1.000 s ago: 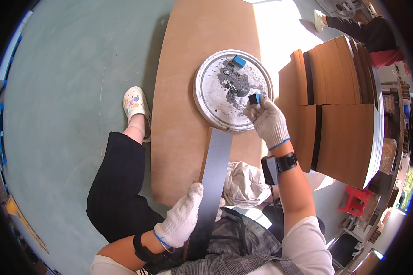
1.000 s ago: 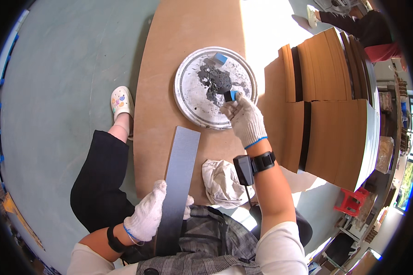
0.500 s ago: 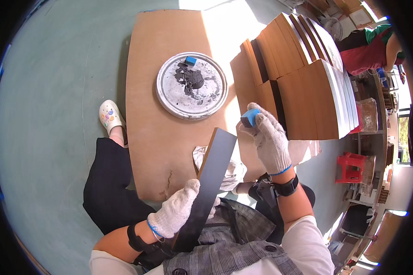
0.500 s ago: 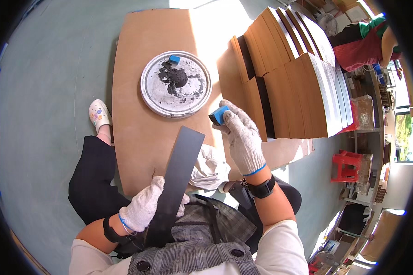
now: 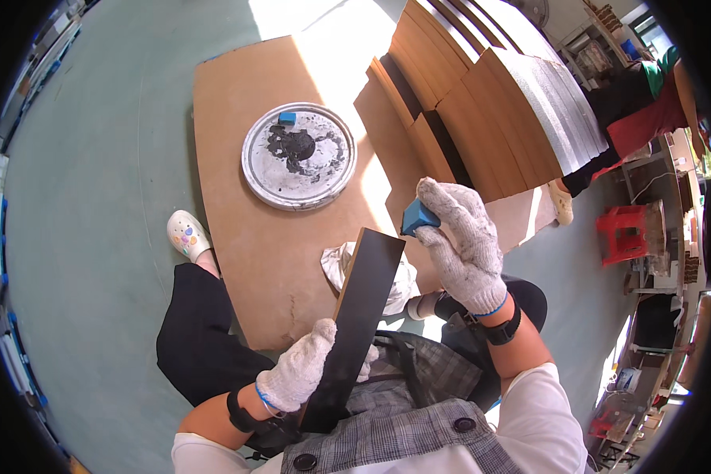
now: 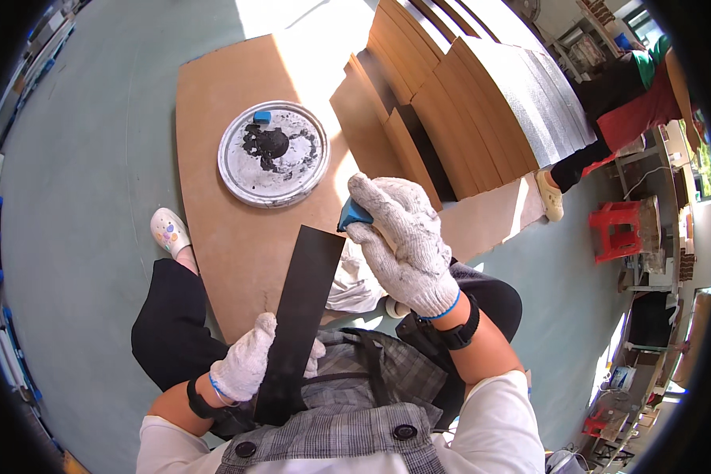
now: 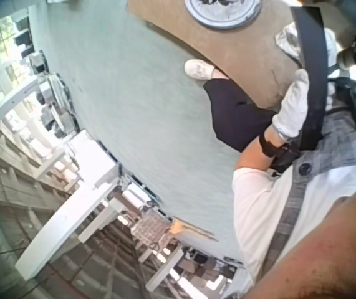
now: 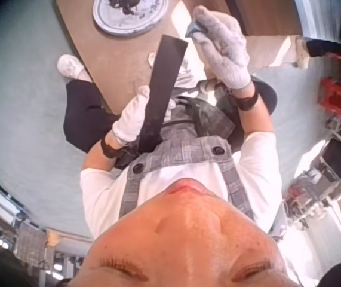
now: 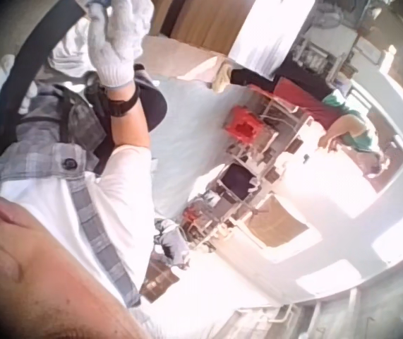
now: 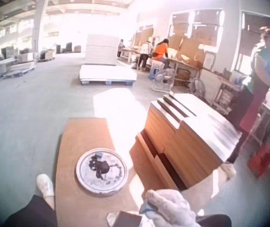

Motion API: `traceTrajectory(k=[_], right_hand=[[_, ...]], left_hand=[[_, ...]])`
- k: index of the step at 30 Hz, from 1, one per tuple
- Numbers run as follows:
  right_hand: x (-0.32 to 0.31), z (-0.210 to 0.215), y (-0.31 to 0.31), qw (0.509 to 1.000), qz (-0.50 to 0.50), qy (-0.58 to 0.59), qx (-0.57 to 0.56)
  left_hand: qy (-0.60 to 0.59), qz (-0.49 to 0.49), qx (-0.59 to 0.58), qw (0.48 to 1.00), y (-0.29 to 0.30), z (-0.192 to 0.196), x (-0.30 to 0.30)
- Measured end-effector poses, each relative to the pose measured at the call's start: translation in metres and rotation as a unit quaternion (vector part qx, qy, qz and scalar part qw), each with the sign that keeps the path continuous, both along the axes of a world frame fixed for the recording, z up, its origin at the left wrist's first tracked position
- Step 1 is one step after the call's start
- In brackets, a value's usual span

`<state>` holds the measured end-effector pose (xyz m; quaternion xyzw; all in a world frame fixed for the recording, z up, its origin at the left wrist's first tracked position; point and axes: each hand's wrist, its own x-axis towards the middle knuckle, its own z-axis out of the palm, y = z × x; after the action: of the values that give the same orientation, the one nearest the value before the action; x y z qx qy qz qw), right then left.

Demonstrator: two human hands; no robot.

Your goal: Applying a dark finish or stain to the edges of wooden furniture strips using a sponge and organizing them on a workbench.

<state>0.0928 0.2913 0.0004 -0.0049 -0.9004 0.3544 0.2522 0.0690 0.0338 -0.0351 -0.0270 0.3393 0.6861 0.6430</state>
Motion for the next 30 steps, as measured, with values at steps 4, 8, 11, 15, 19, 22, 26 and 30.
traceTrajectory(k=[4, 8, 11, 15, 19, 22, 26, 30], right_hand=[[-0.002, 0.005, -0.004, 0.998, 0.026, 0.029, 0.051], [-0.003, 0.007, -0.006, 0.996, 0.035, 0.023, 0.083], [-0.004, 0.009, -0.008, 0.994, 0.035, 0.019, 0.099], [-0.006, 0.006, -0.008, 0.992, 0.047, 0.036, 0.110], [-0.004, 0.005, -0.008, 0.993, 0.040, 0.046, 0.097], [-0.004, 0.001, -0.008, 0.993, 0.039, 0.053, 0.095], [0.000, -0.003, -0.008, 0.996, -0.012, 0.043, 0.073], [0.006, -0.010, -0.006, 0.990, -0.097, -0.032, -0.099]], left_hand=[[-0.001, -0.012, -0.002, 1.000, -0.003, -0.003, -0.001], [-0.011, -0.015, -0.019, 1.000, -0.004, 0.000, -0.002], [0.036, -0.036, -0.027, 0.998, -0.005, 0.001, -0.003], [0.155, -0.073, -0.014, 0.985, -0.007, 0.001, -0.004], [0.140, -0.072, -0.002, 0.987, -0.006, 0.003, -0.005], [0.079, -0.050, 0.015, 0.995, -0.006, -0.001, -0.003], [0.035, -0.015, 0.032, 0.999, -0.006, 0.000, 0.001], [0.029, -0.023, 0.005, 0.999, -0.006, 0.001, 0.001]])
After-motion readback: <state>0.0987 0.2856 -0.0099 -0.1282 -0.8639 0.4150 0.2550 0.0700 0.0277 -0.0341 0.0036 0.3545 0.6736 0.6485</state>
